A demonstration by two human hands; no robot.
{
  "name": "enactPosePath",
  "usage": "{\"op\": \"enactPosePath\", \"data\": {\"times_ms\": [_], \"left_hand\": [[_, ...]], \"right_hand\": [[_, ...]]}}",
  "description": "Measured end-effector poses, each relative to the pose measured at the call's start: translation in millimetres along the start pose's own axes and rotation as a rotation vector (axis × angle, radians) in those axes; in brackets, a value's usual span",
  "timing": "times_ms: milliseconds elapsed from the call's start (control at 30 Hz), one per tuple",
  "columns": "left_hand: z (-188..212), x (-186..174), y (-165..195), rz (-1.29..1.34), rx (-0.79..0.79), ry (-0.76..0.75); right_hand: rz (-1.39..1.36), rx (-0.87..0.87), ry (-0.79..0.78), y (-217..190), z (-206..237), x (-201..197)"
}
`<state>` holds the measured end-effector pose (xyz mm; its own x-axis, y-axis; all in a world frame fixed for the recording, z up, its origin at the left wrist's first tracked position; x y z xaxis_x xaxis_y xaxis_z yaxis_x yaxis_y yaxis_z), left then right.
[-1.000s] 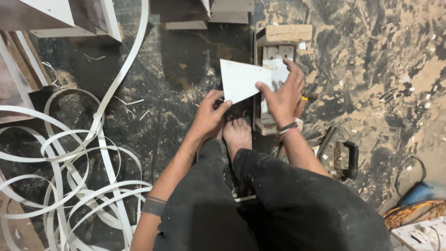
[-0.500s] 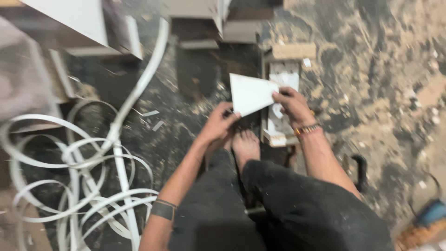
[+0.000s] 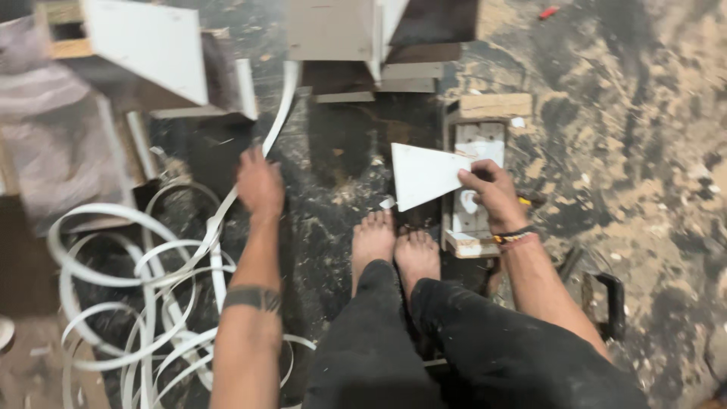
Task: The person kneels on the workshop floor and applies white edge banding tape to the edges of small triangular wood panels. They press the tape with a hand-held iron, fold it over the panel edge, and trim off the excess strip, repeating the process on additional panels.
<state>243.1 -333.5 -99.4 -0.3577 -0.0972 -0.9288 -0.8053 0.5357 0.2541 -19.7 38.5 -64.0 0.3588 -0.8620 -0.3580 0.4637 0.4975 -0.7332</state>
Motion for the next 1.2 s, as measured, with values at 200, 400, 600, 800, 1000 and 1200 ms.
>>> {"op": "enactPosePath", "data": {"times_ms": [200, 400, 600, 800, 1000, 1200], "left_hand": [[45.0, -28.8, 11.4, 0.073, 0.149, -0.092], [73.3, -116.3, 68.1, 0.582, -0.038, -0.461], [58.5, -158.2, 125.5, 0.898, 0.175, -0.893], [56.0, -143.7, 134.1, 1.055, 0.237, -1.153], [37.3, -128.2, 123.0, 0.928, 0.118, -1.102], [3.7, -106.5, 148.2, 0.790, 0.409, -0.516]], "right_hand": [[-0.147, -0.121, 0.045, 7.4, 11.6, -7.2], [-0.281, -0.407, 0.314, 6.3, 48.6, -22.5], [-0.348, -0.210, -0.371, -4.0, 89.6, -5.3], [-0.214, -0.521, -0.632, -20.1, 107.7, -4.9], [-0.049, -0.429, -0.778, -6.5, 88.1, -20.8], [-0.023, -0.275, -0.124, -14.6, 55.1, -30.7]]}}
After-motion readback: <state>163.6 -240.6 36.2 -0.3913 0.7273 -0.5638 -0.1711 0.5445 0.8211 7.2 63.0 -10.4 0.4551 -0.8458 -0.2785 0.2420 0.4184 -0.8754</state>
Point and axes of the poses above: each hand's wrist, its own z-axis away from the middle knuckle, its own x-axis out of the palm, y = z × x, the point moved 2 cm from there along -z, towards the middle knuckle, and after that the axes turned 15 degrees about y, right-handed, at the moved point
